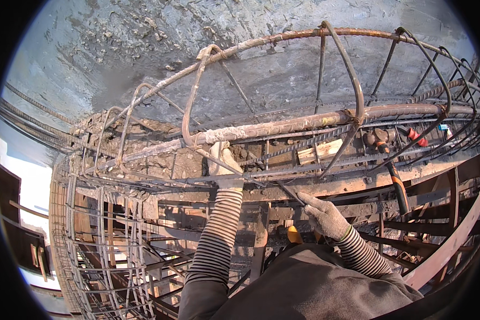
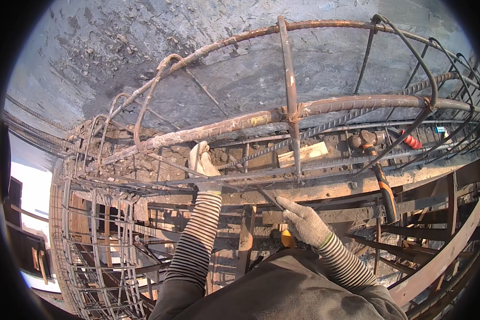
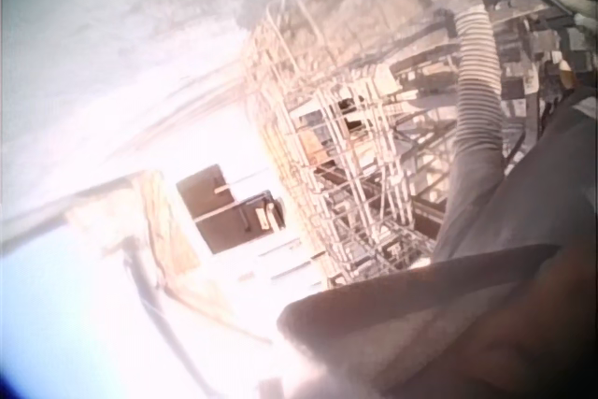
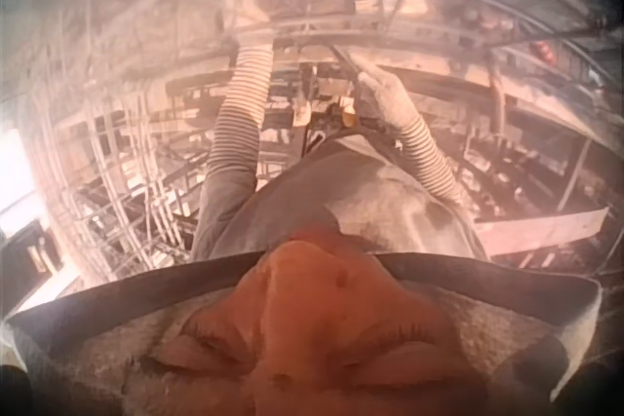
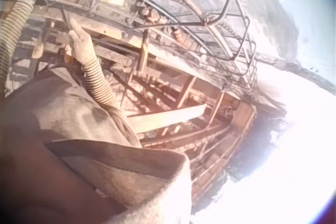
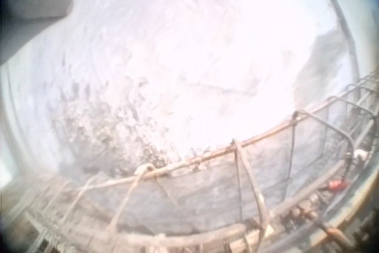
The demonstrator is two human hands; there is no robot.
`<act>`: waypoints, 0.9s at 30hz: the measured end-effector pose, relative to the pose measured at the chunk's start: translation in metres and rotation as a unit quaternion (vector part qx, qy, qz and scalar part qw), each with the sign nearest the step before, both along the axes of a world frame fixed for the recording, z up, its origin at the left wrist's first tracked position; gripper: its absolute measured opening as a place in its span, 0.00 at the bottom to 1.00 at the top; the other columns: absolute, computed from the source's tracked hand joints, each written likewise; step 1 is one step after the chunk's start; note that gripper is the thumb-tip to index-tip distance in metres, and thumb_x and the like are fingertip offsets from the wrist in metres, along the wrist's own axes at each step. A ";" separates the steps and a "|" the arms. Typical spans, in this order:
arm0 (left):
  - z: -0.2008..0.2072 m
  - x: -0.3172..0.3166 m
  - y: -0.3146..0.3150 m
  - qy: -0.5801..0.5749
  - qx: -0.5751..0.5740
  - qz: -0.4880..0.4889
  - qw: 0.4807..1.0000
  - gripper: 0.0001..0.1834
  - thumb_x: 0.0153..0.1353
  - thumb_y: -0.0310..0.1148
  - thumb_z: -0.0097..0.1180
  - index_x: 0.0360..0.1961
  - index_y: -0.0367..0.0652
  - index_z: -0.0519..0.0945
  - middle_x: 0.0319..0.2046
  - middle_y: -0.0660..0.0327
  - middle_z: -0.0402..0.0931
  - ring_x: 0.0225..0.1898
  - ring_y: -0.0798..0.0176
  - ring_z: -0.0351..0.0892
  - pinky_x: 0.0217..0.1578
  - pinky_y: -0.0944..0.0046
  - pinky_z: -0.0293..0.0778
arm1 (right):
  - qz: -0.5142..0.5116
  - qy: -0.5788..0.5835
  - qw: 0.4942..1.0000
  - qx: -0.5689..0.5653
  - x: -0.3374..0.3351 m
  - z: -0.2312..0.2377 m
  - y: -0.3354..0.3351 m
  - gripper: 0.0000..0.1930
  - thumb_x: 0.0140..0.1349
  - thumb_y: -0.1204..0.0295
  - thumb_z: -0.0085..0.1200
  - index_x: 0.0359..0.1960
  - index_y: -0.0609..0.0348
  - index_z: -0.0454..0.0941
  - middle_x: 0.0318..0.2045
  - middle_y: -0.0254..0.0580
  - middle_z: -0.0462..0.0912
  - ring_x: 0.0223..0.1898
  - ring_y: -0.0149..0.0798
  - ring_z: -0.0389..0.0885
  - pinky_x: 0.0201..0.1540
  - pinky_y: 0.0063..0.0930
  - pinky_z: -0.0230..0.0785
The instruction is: The person secures a rebar cage by hand-tying wire ties at multiple intersections using pliers and a hammer. The worker repeatedly wraps wire around intersecting bars, twists the ends, and uses tools to tighten and cut excess wire.
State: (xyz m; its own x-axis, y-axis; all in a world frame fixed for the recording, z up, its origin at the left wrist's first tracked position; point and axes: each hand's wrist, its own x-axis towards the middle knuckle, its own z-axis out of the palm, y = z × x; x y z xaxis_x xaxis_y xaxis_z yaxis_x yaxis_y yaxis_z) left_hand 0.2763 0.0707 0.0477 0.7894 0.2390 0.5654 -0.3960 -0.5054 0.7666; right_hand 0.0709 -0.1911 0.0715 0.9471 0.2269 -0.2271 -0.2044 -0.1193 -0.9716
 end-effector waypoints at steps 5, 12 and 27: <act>-0.010 -0.035 0.008 0.086 -0.451 -0.102 0.882 0.17 0.74 0.30 0.47 0.59 0.35 0.77 0.52 0.52 0.82 0.52 0.57 0.82 0.55 0.57 0.77 | -0.042 0.122 0.988 0.083 -0.028 0.023 -0.021 0.25 0.76 0.67 0.50 0.71 0.64 0.68 0.26 0.27 0.73 0.21 0.19 0.65 0.25 0.15 0.63; -0.006 -0.109 -0.015 -0.036 0.119 0.075 0.989 0.16 0.69 0.25 0.51 0.57 0.37 0.74 0.59 0.45 0.72 0.60 0.39 0.71 0.63 0.38 0.66 | 0.034 -0.047 0.998 -0.011 0.007 -0.016 -0.020 0.21 0.75 0.75 0.47 0.68 0.64 0.69 0.42 0.44 0.80 0.28 0.33 0.75 0.33 0.25 0.73; -0.053 -0.161 -0.028 0.055 0.118 0.270 0.954 0.24 0.73 0.37 0.46 0.67 0.40 0.70 0.71 0.47 0.63 0.75 0.38 0.53 0.75 0.35 0.42 | 0.059 0.124 0.986 0.094 -0.041 -0.008 -0.032 0.25 0.77 0.67 0.48 0.73 0.58 0.67 0.19 0.24 0.65 0.15 0.20 0.60 0.17 0.17 0.52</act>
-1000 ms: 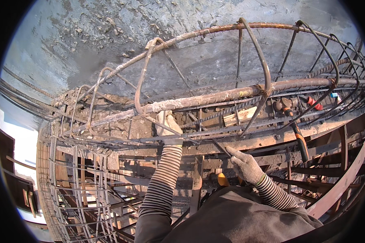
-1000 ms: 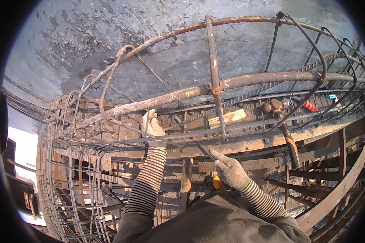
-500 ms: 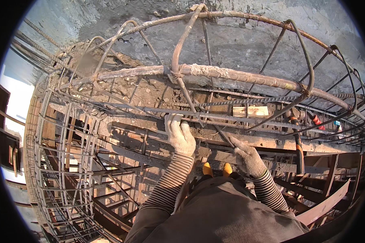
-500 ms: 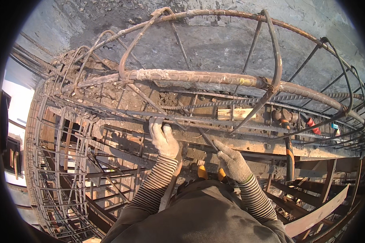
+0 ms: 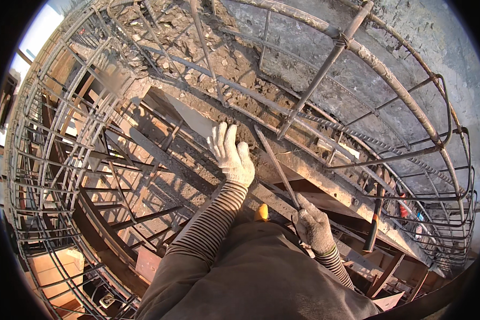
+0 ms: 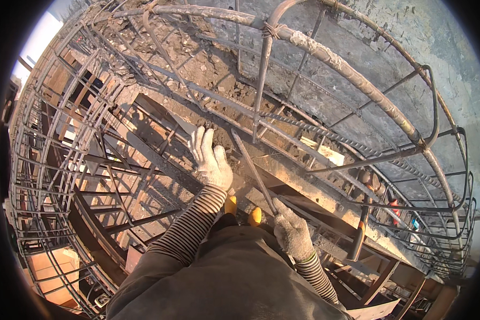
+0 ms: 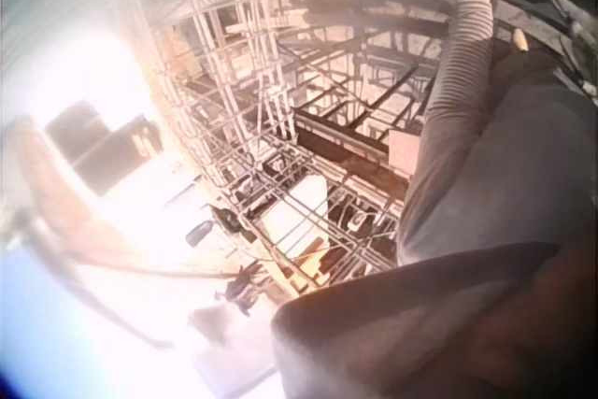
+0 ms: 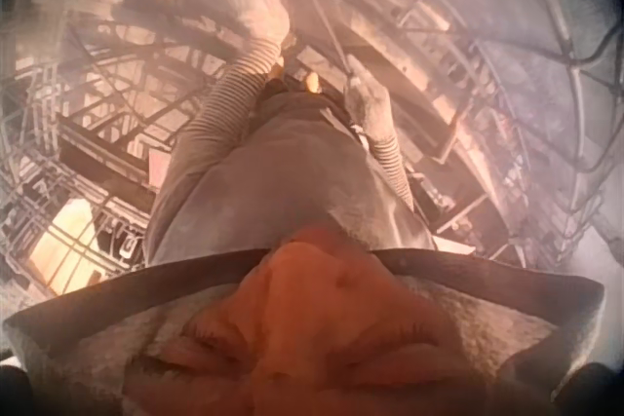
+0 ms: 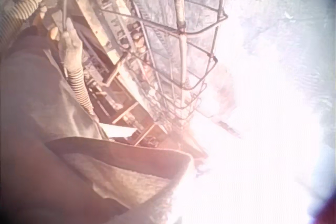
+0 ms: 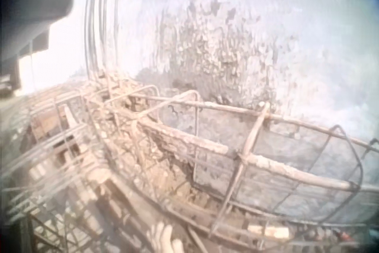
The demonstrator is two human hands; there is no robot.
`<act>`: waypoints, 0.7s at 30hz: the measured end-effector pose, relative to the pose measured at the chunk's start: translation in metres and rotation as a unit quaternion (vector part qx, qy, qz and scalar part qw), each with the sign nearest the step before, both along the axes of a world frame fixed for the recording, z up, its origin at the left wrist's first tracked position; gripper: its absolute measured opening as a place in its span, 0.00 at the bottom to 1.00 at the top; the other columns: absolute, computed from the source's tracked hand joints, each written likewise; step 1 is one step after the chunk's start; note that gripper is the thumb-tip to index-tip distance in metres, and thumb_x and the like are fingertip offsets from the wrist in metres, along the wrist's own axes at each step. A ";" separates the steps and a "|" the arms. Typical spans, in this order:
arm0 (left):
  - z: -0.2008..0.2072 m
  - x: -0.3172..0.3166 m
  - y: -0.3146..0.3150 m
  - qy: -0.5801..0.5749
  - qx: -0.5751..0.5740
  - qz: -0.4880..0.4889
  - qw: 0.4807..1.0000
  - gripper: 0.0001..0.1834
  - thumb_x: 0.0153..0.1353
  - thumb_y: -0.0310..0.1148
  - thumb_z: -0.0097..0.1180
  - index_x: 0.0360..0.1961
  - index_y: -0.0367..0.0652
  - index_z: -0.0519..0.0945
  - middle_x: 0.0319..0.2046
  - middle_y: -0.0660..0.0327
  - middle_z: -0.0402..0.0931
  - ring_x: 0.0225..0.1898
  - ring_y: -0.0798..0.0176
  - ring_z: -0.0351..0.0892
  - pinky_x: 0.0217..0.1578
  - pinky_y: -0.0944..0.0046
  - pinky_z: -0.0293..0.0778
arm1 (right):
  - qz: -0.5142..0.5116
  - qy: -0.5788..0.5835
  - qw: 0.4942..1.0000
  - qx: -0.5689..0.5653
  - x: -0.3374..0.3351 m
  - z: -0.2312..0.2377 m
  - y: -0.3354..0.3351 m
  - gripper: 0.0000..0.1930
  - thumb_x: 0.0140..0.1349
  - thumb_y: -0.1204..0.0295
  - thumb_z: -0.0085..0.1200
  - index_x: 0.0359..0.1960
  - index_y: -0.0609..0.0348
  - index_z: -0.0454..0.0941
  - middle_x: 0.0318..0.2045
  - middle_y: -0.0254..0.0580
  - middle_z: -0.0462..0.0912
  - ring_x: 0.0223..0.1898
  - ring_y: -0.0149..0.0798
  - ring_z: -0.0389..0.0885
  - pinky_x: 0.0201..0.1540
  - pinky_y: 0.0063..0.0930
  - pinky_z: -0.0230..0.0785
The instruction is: The person secures a rebar cage by hand-tying wire ties at multiple intersections using pliers and a hammer. The worker repeatedly wraps wire around intersecting bars, twists the ends, and uses tools to tighten and cut excess wire.
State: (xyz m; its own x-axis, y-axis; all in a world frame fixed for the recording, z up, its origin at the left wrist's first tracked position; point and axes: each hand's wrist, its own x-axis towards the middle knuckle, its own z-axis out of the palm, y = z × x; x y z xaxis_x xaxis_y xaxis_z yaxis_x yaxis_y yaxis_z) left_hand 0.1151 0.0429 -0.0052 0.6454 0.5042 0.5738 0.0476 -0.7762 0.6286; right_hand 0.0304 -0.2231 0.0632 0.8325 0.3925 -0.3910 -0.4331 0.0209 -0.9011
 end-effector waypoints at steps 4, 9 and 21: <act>-0.025 -0.011 0.007 -0.027 -0.093 0.075 0.992 0.23 0.73 0.36 0.47 0.67 0.40 0.69 0.69 0.45 0.63 0.72 0.38 0.59 0.72 0.39 0.52 | 0.072 -0.132 0.982 -0.111 0.002 0.000 -0.011 0.26 0.76 0.70 0.49 0.73 0.62 0.65 0.24 0.26 0.69 0.19 0.21 0.64 0.22 0.18 0.59; -0.017 -0.024 -0.009 -0.035 -0.145 0.035 0.988 0.23 0.74 0.34 0.48 0.67 0.39 0.69 0.68 0.43 0.64 0.70 0.38 0.61 0.70 0.42 0.58 | 0.112 -0.401 0.889 -0.190 -0.017 -0.012 -0.030 0.25 0.73 0.66 0.52 0.69 0.61 0.69 0.33 0.36 0.76 0.27 0.27 0.69 0.26 0.22 0.61; 0.019 -0.010 -0.022 -0.039 -0.164 -0.104 0.980 0.24 0.74 0.32 0.48 0.67 0.34 0.68 0.68 0.42 0.64 0.70 0.39 0.63 0.70 0.43 0.60 | -0.045 -0.389 0.891 -0.228 0.023 -0.030 0.034 0.21 0.58 0.86 0.55 0.55 0.68 0.70 0.66 0.69 0.70 0.61 0.67 0.77 0.59 0.46 0.77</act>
